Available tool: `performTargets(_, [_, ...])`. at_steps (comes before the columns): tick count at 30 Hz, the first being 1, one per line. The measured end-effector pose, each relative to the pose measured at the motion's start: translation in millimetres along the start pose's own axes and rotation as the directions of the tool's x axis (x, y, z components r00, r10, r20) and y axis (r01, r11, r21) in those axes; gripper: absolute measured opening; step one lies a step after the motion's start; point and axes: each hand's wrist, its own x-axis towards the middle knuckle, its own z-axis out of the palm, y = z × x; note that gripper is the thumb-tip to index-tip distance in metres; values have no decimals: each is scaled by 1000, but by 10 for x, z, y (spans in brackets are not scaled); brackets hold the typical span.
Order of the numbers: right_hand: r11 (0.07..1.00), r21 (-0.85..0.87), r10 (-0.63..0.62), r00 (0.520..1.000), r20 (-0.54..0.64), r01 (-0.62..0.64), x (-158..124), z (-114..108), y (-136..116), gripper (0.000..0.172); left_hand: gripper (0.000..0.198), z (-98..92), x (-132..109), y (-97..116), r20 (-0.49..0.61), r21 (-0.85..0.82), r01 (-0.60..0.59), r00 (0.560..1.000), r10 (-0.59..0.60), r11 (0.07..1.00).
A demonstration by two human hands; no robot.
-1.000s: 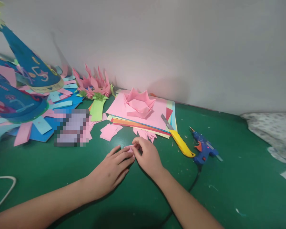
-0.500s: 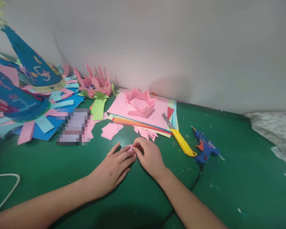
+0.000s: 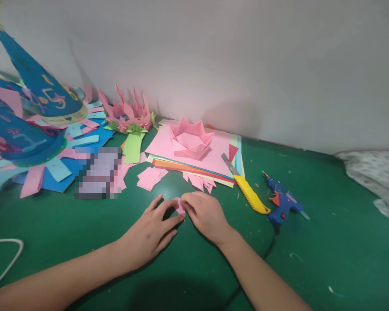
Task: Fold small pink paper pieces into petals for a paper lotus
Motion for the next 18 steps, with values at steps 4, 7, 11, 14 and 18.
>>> performTargets(4, [999, 2, -43, 999, 20, 43, 15, -18, 44, 17, 30, 10, 8, -20, 24, 0, -11, 1000, 11, 1000])
performTargets(7, [997, -5, -77, 997, 29, 77, 20, -31, 65, 18, 30, 14, 11, -31, 32, -13, -20, 999, 20, 1000])
performTargets(11, [994, -6, -112, 993, 34, 113, 16, -33, 89, 19, 30, 0, 2, -33, 20, -49, -2, 1000, 3, 999])
performTargets(14, [993, -13, -120, 992, 46, 120, 13, -35, 104, 22, 30, -9, -4, -41, 0, -68, 2, 1000, -2, 998])
performTargets(18, [988, 3, -156, 987, 46, 156, 13, -44, 105, 21, 30, -21, 10, -72, 11, -86, -28, 1000, 29, 996])
